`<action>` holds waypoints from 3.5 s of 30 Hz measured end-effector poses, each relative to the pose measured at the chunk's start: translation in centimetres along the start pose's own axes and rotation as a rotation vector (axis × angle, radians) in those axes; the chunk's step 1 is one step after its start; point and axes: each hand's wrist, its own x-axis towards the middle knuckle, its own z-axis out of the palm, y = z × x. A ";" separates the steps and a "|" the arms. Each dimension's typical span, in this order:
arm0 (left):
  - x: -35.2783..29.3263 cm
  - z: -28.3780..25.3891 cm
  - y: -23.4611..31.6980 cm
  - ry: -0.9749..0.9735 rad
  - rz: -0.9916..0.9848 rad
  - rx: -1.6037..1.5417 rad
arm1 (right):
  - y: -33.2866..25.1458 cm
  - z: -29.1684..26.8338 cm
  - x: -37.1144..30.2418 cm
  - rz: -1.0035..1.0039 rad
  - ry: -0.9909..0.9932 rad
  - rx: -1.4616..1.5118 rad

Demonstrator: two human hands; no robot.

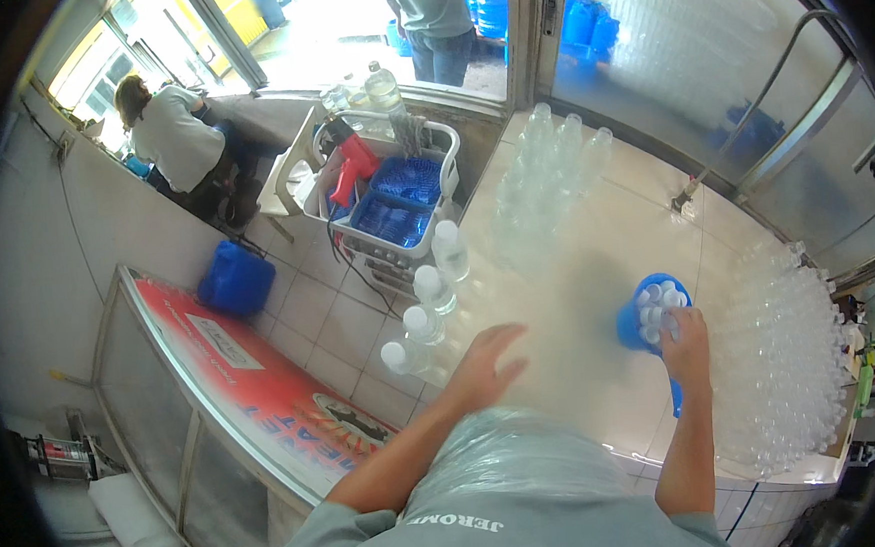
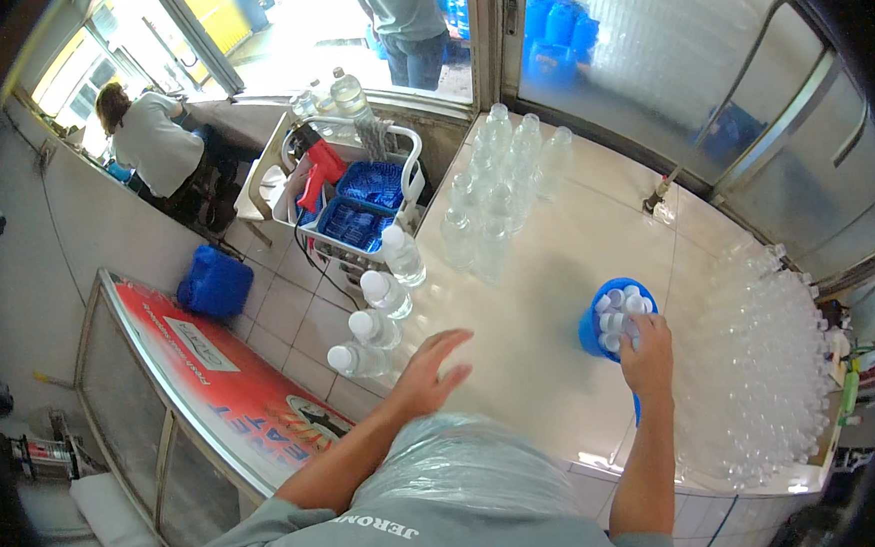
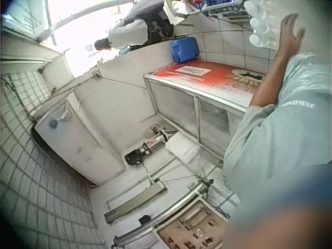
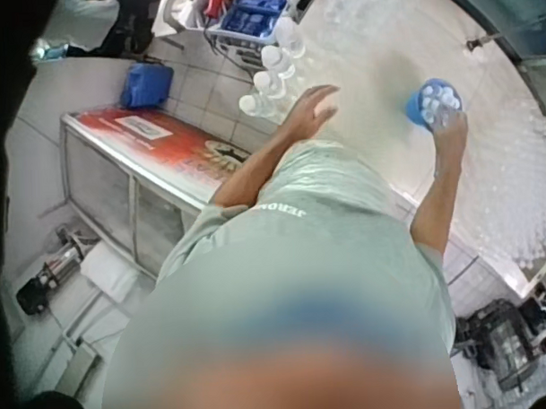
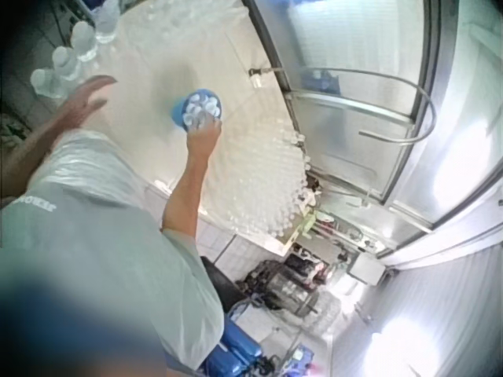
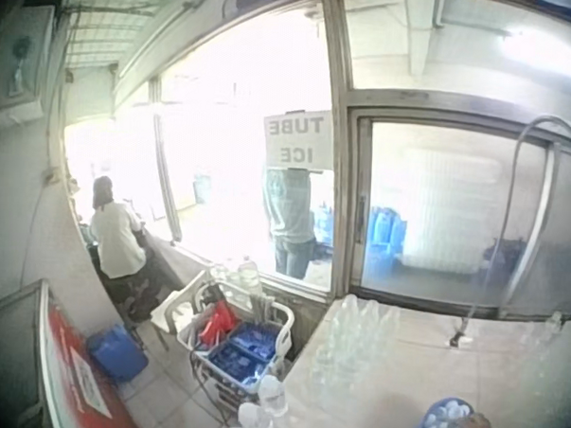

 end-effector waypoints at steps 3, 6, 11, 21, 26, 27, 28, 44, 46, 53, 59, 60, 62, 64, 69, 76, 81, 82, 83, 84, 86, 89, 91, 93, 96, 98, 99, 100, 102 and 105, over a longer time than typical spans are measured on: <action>2.0 2.9 -7.8 -0.021 -0.271 -0.007 | 0.0 0.1 0.1 -0.045 0.001 -0.036; 2.8 3.0 -13.7 0.039 -0.376 -0.124 | 0.6 0.2 -0.4 -0.042 -0.025 -0.033; 3.0 2.8 -15.1 0.114 -0.326 -0.199 | 1.6 0.2 -0.6 -0.091 0.013 -0.009; 4.5 2.1 -14.2 0.145 -0.535 -0.352 | 1.5 0.9 -0.5 -0.036 0.077 0.021; 6.5 2.8 -10.6 0.282 -0.168 -0.080 | 1.2 1.4 -0.1 -0.080 0.162 -0.050; 7.2 2.8 -9.6 0.290 -0.105 -0.074 | 1.3 1.6 0.1 -0.077 0.188 -0.058; 8.0 3.0 -8.6 0.393 -0.085 -0.015 | 1.5 2.0 0.3 -0.063 0.216 -0.065; 8.5 2.2 -1.7 0.432 -0.145 0.297 | -5.0 -1.1 -1.4 -0.031 0.022 0.443; 6.3 2.1 0.0 0.323 0.093 0.405 | -8.8 -0.6 -2.4 -0.094 -0.176 0.605; 1.8 4.2 1.7 -0.013 -0.001 -0.074 | -15.5 1.2 -2.7 -0.572 -0.324 0.297; 1.7 3.5 0.9 -0.224 -0.109 -0.359 | -16.4 1.0 -3.8 -0.652 -0.342 0.067; 1.8 3.3 1.0 -0.236 -0.119 -0.335 | -16.6 1.3 -4.0 -0.581 -0.374 0.035; 2.1 3.0 1.0 -0.265 -0.125 -0.370 | -17.0 2.1 -3.9 -0.470 -0.390 0.027; 2.4 2.9 0.6 -0.287 -0.096 -0.391 | -17.3 2.7 -3.7 -0.391 -0.349 0.100; 1.5 2.2 -1.3 -0.164 -0.075 -0.595 | -17.7 -0.3 -4.3 -0.455 -0.288 0.129; 3.7 1.0 0.0 -0.569 -0.853 -1.291 | -12.8 -8.3 -2.0 -0.945 0.185 -0.068; 3.6 2.4 2.2 0.003 -0.445 -0.710 | -10.1 -4.2 -2.9 0.242 -0.061 0.382; 3.4 2.6 2.4 0.018 -0.386 -0.704 | -10.1 -3.9 -3.1 0.117 0.032 0.372; 3.4 2.9 2.6 0.055 -0.314 -0.695 | -10.2 -4.0 -3.2 0.055 0.077 0.333; 3.5 2.9 2.9 0.052 -0.312 -0.636 | -10.7 -4.3 -3.2 0.033 0.137 0.312; 4.7 2.6 3.7 -0.043 -0.146 -0.407 | -12.3 -5.6 -2.7 -0.237 0.194 0.137; 7.0 2.1 6.8 -0.052 0.422 -0.037 | -16.2 -7.0 -1.6 -0.428 0.224 -0.092; 9.0 1.8 9.3 -0.174 0.451 -0.093 | -18.0 -7.8 -1.1 -0.409 0.177 -0.043; 10.8 -0.2 10.2 -0.198 0.213 -0.030 | -18.1 -8.5 -0.8 -0.344 0.120 0.228; 13.7 -4.9 9.1 0.038 0.059 -0.540 | -14.6 -8.7 -0.5 -0.090 0.088 0.361; 16.2 -8.0 7.4 0.271 -0.008 -0.768 | -10.6 -7.7 -0.4 -0.066 0.110 0.217; 17.7 -9.7 6.5 0.350 -0.025 -0.838 | -8.8 -6.4 -0.7 -0.094 0.117 0.099; 18.8 -10.7 5.7 0.454 0.070 -0.785 | -7.1 -5.0 -1.2 -0.046 0.085 -0.038; 20.7 -12.5 4.0 0.513 0.054 -0.352 | -4.3 -2.4 -2.3 -0.022 0.076 -0.085; 22.6 -13.6 1.6 0.369 0.066 0.080 | -1.8 0.2 -2.7 0.029 0.027 -0.188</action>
